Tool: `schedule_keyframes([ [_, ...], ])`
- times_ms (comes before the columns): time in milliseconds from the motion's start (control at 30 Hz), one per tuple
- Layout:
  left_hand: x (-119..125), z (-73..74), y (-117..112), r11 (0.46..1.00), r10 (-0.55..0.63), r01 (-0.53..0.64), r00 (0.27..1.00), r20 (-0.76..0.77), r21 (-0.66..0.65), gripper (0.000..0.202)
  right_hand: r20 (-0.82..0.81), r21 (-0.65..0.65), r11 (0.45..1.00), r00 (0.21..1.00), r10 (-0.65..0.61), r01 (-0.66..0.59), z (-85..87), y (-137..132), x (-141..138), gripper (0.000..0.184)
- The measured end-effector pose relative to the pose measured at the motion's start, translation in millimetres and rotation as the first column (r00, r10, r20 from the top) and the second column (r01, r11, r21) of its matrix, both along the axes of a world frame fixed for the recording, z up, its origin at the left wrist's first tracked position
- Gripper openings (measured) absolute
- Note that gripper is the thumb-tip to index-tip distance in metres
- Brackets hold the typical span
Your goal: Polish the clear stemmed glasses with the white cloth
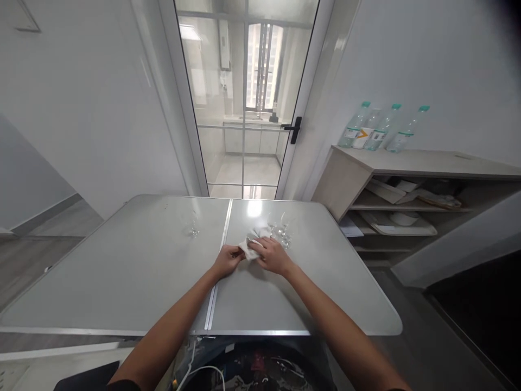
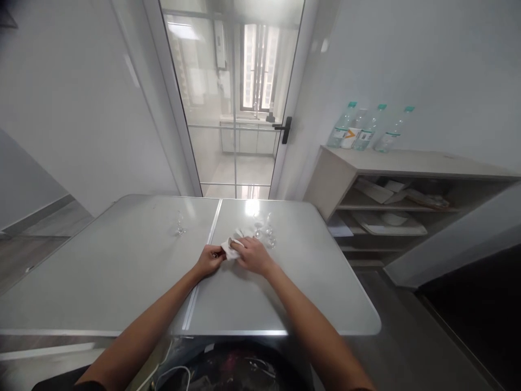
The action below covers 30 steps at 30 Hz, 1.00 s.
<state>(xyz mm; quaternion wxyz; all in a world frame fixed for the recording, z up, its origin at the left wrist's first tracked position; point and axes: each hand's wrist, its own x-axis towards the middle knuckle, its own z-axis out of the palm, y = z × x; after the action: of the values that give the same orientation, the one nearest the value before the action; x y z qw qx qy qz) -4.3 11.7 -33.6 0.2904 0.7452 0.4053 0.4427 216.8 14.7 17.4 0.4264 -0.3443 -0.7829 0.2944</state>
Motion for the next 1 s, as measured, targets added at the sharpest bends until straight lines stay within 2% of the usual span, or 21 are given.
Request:
schedule_keyframes([
  [33, 2.1, -1.2, 1.4, 1.0, 0.001, 0.0, 0.999, 0.037, -0.031, 0.028, -0.142, -0.078, 0.996, 0.989, -0.049, 0.038, -3.6, 3.5, -4.3, 0.025],
  [67, 4.0, -2.3, 3.1, 0.998, 0.01, -0.006, 0.997, 0.075, -0.058, 0.03, -0.215, -0.114, 0.99, 0.971, -0.104, 0.081, -6.8, 6.8, -10.5, 0.023],
  [133, 6.4, -3.5, 7.0, 0.994, 0.048, -0.033, 0.988, 0.147, -0.103, 0.036, -0.362, -0.197, 0.964, 0.9, -0.241, 0.179, -11.8, 12.3, -26.8, 0.035],
  [200, 5.2, -2.9, 10.9, 0.989, 0.092, -0.065, 0.974, 0.207, -0.132, 0.04, -0.485, -0.29, 0.93, 0.803, -0.347, 0.227, -14.7, 14.8, -43.4, 0.05],
  [267, 1.4, -0.9, 13.2, 0.985, 0.125, -0.091, 0.962, 0.243, -0.145, 0.04, -0.562, -0.366, 0.908, 0.73, -0.389, 0.203, -16.3, 13.5, -55.9, 0.054],
  [333, -1.7, 1.6, 13.0, 0.984, 0.142, -0.108, 0.958, 0.25, -0.143, 0.037, -0.605, -0.415, 0.898, 0.692, -0.393, 0.148, -17.9, 9.3, -63.4, 0.052],
  [433, 0.0, 4.4, 9.9, 0.986, 0.14, -0.117, 0.967, 0.213, -0.116, 0.03, -0.669, -0.461, 0.887, 0.658, -0.346, -0.002, -23.0, 2.6, -69.0, 0.06],
  [500, 4.4, 4.5, 7.7, 0.99, 0.127, -0.114, 0.976, 0.175, -0.082, 0.025, -0.685, -0.482, 0.87, 0.663, -0.302, -0.102, -29.6, 0.2, -71.2, 0.068],
  [567, 8.0, 3.2, 6.3, 0.992, 0.12, -0.114, 0.983, 0.14, -0.049, 0.021, -0.664, -0.501, 0.855, 0.694, -0.279, -0.136, -38.4, 0.1, -71.7, 0.067],
  [733, 5.7, -2.6, 5.0, 0.986, 0.166, -0.164, 0.981, 0.097, -0.024, 0.019, -0.579, -0.501, 0.863, 0.769, -0.271, -0.073, -58.4, 3.6, -63.5, 0.051],
  [867, 1.3, -3.3, 4.4, 0.978, 0.208, -0.203, 0.971, 0.116, -0.054, 0.021, -0.541, -0.474, 0.88, 0.802, -0.252, -0.044, -63.6, 3.2, -59.5, 0.034],
  [1000, -1.0, -1.2, 7.1, 0.976, 0.208, -0.189, 0.957, 0.199, -0.112, 0.021, -0.538, -0.465, 0.884, 0.806, -0.247, -0.04, -64.0, 4.8, -61.0, 0.039],
])
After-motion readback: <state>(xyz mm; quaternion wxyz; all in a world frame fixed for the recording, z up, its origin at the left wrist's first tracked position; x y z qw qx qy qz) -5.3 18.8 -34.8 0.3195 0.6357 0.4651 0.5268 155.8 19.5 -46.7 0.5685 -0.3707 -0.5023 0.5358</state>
